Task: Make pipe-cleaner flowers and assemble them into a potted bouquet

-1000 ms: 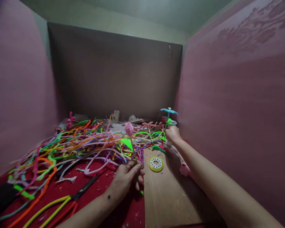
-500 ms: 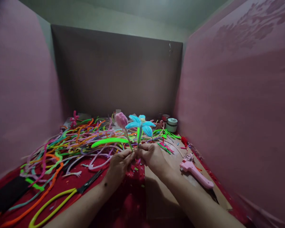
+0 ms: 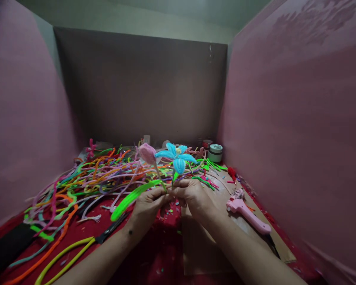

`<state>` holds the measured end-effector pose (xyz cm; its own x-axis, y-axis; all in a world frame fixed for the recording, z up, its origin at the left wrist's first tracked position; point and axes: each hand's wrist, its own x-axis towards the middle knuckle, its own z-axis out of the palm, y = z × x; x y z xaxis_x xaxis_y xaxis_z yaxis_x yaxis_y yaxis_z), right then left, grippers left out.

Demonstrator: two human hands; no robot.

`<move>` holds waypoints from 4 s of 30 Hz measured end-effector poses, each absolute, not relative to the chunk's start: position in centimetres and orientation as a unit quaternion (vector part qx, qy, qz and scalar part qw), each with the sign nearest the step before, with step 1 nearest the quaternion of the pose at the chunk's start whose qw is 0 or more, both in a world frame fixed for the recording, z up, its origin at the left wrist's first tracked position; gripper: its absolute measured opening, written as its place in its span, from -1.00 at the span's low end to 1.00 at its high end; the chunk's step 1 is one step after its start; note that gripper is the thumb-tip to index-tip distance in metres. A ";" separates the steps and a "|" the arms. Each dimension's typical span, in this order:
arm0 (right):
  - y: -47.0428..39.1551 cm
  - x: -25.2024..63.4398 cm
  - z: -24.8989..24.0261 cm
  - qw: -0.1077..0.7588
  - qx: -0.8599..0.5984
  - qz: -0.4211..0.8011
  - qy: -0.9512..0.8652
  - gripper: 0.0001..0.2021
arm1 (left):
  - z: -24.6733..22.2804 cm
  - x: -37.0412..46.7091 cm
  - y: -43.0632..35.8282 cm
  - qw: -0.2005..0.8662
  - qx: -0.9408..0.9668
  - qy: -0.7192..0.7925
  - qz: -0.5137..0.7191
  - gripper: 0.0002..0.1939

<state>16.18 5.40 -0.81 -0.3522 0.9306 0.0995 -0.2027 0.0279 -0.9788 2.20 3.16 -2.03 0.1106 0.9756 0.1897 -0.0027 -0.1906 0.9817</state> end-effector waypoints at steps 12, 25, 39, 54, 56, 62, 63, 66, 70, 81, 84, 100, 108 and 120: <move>5.0 16.2 0.3 0.497 -0.280 0.644 -0.510 -0.83 | -1.0 2.4 2.2 0.421 0.615 0.411 0.525 -0.87; 5.0 15.5 -1.0 0.568 -0.294 0.561 -0.525 -0.78 | -1.9 2.9 2.5 0.483 0.556 0.375 0.563 -0.85; 3.5 15.0 -0.1 0.559 -0.282 0.608 -0.488 -0.77 | -1.8 3.0 2.4 0.492 0.570 0.391 0.530 -0.82; 3.0 14.9 0.4 0.550 -0.312 0.578 -0.516 -0.72 | -0.7 3.1 1.7 0.495 0.591 0.393 0.501 -0.77; 3.2 15.1 0.0 0.544 -0.313 0.582 -0.517 -0.73 | -0.5 3.1 1.6 0.494 0.596 0.393 0.497 -0.77; 3.7 15.9 -0.5 0.518 -0.306 0.566 -0.563 -0.76 | -0.5 2.9 1.6 0.517 0.613 0.382 0.460 -0.70; 3.7 16.0 -0.5 0.518 -0.295 0.574 -0.562 -0.79 | -0.5 2.9 1.6 0.524 0.612 0.378 0.455 -0.69; 3.7 16.0 -0.3 0.524 -0.256 0.596 -0.552 -0.82 | -0.7 2.8 1.8 0.560 0.604 0.347 0.448 -0.70; 3.7 16.1 -0.2 0.509 -0.232 0.614 -0.556 -0.80 | -0.9 2.5 2.2 0.639 0.571 0.284 0.430 -0.74; 2.6 16.6 -0.1 0.528 -0.344 0.416 -0.656 -0.67 | -1.1 2.3 2.6 0.630 0.563 0.307 0.437 -0.70; 1.9 17.2 0.5 0.582 -0.376 0.088 -0.716 -0.83 | -1.1 2.3 2.7 0.625 0.558 0.317 0.445 -0.73; 3.7 19.9 3.6 0.254 -0.230 -0.371 -0.863 -0.70 | -1.2 2.4 2.4 0.615 0.559 0.309 0.462 -0.70; 4.8 19.4 3.4 0.223 -0.220 -0.404 -0.860 -0.79 | -1.7 3.7 1.9 0.712 0.389 0.275 0.516 -0.74; 6.8 18.8 2.5 0.267 -0.116 -0.409 -0.865 -0.81 | -1.6 3.7 1.5 0.764 0.307 0.217 0.525 -0.75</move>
